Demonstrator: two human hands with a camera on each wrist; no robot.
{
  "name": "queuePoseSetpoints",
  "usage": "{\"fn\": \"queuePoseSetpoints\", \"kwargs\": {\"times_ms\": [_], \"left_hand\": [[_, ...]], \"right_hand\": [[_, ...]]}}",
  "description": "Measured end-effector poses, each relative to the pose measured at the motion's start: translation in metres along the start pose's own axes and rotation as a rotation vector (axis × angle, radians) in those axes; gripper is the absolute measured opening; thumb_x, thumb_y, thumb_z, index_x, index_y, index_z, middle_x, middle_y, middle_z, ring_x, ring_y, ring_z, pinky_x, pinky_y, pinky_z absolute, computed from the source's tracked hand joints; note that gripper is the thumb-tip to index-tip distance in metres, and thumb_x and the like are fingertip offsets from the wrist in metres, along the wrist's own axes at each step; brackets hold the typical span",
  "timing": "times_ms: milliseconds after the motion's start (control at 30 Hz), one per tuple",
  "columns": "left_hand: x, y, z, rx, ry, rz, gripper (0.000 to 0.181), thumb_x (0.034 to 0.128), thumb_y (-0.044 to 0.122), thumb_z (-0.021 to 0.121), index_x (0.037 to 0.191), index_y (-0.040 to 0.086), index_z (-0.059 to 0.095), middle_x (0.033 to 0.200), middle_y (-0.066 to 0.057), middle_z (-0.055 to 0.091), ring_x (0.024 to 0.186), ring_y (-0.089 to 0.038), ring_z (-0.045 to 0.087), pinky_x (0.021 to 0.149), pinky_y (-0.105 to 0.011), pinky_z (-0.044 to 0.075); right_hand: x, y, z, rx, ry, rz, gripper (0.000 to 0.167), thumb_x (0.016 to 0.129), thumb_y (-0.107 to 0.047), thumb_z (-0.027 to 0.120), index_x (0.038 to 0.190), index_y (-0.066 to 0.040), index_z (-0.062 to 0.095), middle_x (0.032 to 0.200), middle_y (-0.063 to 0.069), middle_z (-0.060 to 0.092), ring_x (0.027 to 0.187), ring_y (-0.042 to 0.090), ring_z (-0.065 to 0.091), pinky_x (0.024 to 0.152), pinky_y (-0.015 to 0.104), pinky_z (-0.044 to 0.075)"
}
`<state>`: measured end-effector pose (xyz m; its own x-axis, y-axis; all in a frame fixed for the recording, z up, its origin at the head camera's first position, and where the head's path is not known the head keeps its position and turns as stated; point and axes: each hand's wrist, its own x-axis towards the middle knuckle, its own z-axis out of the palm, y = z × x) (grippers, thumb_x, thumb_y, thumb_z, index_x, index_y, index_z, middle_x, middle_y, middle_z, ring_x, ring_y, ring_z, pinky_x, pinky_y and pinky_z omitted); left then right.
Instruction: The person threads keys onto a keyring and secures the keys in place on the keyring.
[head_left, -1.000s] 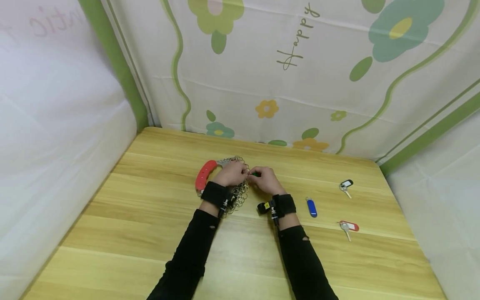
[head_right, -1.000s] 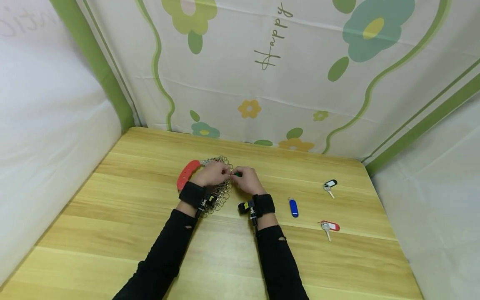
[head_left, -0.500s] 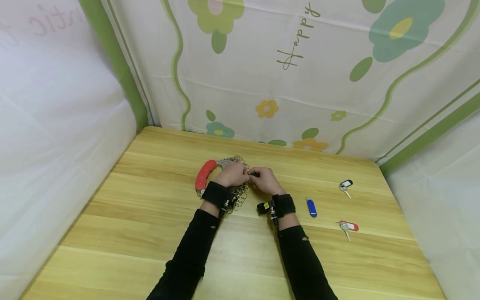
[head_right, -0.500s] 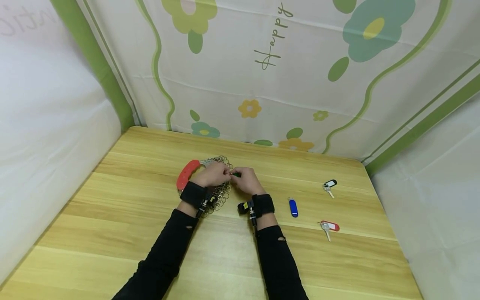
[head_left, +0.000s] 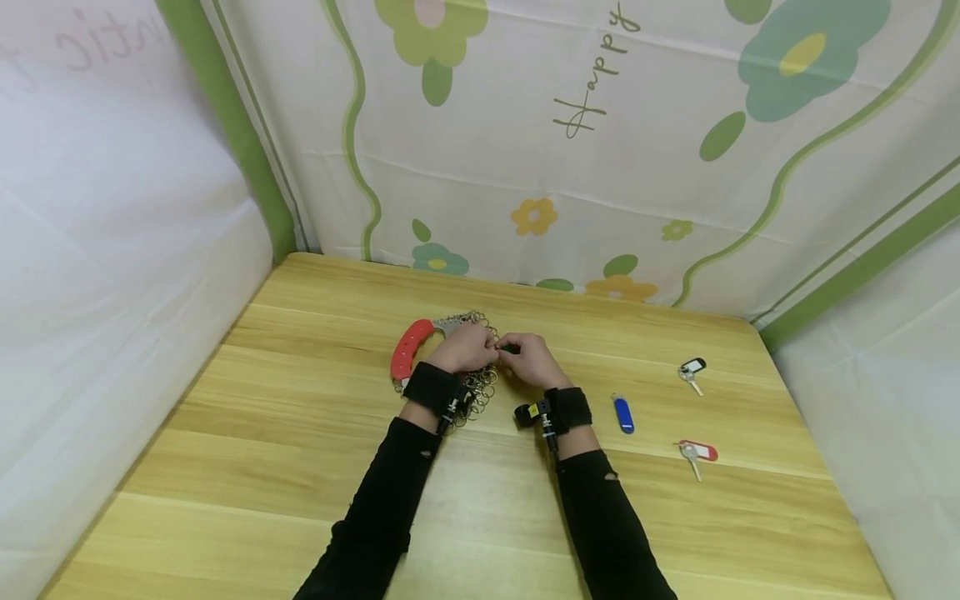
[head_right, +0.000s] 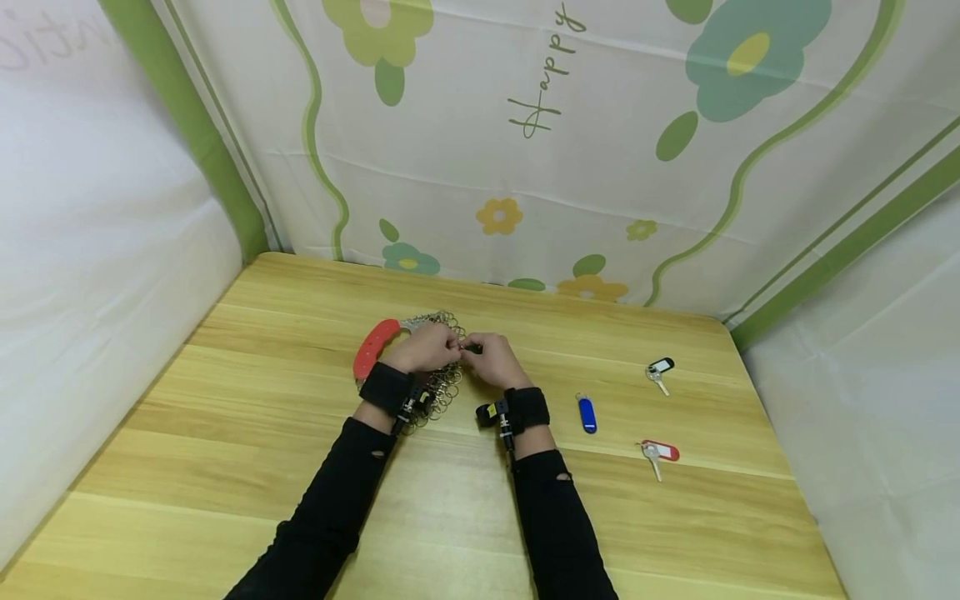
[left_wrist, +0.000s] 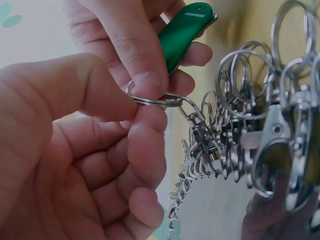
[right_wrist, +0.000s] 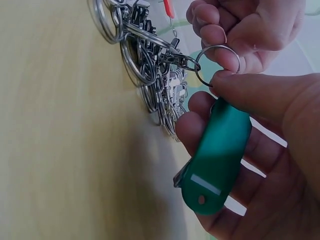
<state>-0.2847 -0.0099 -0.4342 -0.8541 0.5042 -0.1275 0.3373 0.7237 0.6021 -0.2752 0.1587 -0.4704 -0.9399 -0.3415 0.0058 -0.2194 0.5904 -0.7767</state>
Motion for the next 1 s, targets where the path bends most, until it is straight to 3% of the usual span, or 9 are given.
{"fn": "queuePoseSetpoints", "kwargs": {"times_ms": [700, 900, 1000], "left_hand": [[-0.0017, 0.0017, -0.0025, -0.036, -0.004, 0.011, 0.037, 0.0834, 0.007, 0.058, 0.054, 0.013, 0.036, 0.049, 0.004, 0.025, 0.041, -0.011, 0.024, 0.05, -0.023, 0.027], [-0.0023, 0.002, -0.0013, -0.023, 0.017, -0.011, 0.038, 0.0827, 0.005, 0.057, 0.053, 0.013, 0.035, 0.05, 0.004, 0.022, 0.042, -0.011, 0.02, 0.05, -0.024, 0.024], [-0.0017, 0.0005, -0.0002, -0.026, 0.024, -0.019, 0.038, 0.0833, 0.005, 0.056, 0.053, 0.013, 0.035, 0.049, 0.003, 0.022, 0.041, -0.011, 0.02, 0.049, -0.024, 0.024]], "right_hand": [[-0.0009, -0.0017, -0.001, -0.009, -0.002, -0.013, 0.015, 0.094, -0.012, 0.058, 0.103, -0.012, 0.071, 0.101, 0.002, 0.066, 0.081, 0.014, 0.059, 0.075, 0.032, 0.047], [-0.0013, -0.0036, -0.0026, -0.004, -0.021, 0.007, 0.019, 0.099, -0.02, 0.052, 0.096, -0.013, 0.07, 0.083, 0.005, 0.059, 0.059, 0.017, 0.048, 0.062, 0.031, 0.04], [-0.0012, -0.0046, -0.0036, -0.02, -0.019, -0.003, 0.022, 0.099, -0.021, 0.051, 0.093, -0.013, 0.071, 0.083, 0.003, 0.06, 0.058, 0.017, 0.046, 0.061, 0.031, 0.038]]}}
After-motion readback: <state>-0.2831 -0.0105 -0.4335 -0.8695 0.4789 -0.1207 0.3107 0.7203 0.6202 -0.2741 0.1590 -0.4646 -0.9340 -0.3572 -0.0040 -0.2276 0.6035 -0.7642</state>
